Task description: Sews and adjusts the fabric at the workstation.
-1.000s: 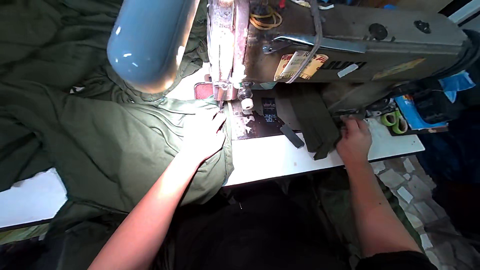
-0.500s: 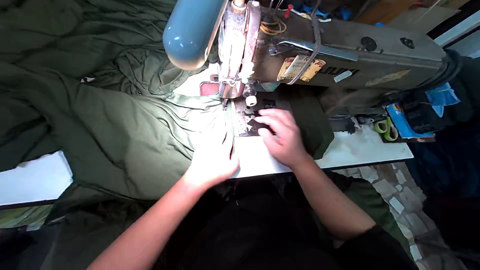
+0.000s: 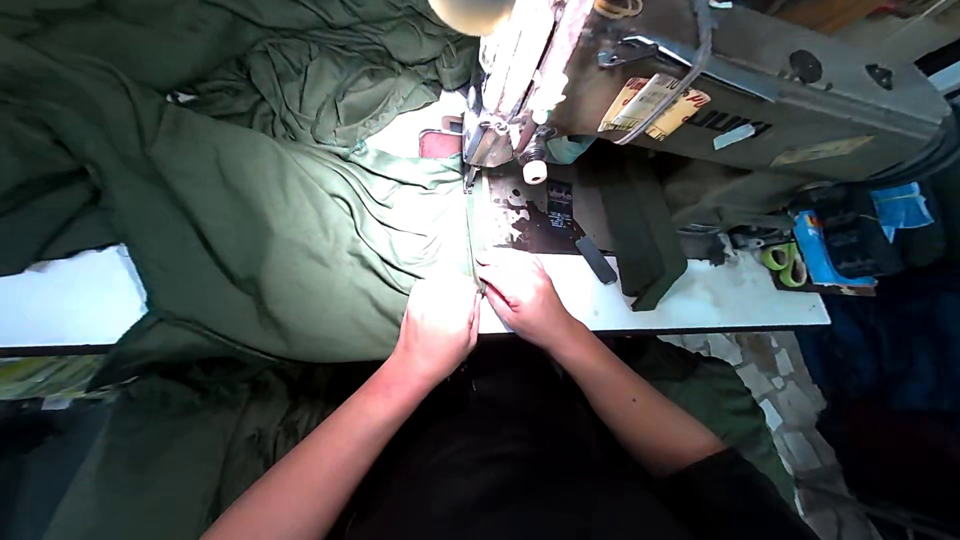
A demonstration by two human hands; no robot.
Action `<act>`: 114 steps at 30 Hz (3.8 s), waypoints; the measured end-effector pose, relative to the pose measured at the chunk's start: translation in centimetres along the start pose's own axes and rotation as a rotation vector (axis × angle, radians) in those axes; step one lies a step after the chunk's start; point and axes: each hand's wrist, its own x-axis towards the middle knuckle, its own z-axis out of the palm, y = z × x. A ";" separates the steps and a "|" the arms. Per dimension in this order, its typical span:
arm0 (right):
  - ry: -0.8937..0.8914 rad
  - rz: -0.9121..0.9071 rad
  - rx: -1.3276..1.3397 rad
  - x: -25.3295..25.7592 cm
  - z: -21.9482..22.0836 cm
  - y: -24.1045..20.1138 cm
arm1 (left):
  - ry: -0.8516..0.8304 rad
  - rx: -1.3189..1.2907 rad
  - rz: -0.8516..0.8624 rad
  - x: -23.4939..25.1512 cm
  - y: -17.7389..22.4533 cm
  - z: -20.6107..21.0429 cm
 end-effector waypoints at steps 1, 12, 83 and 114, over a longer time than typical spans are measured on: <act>0.007 -0.018 -0.015 0.0 0.0 0.0 | 0.004 -0.002 0.003 0.0 0.0 0.0; -0.060 -0.186 -0.081 0.4 -0.5 0.1 | -0.129 -0.050 -0.032 1.2 -1.7 -2.8; 0.431 0.142 -0.028 2.2 -3.3 -1.7 | -0.036 -1.235 -0.621 6.9 4.1 -0.4; 0.171 0.546 0.890 -0.1 -6.4 -3.6 | -0.236 -0.971 -0.509 3.9 2.2 -4.5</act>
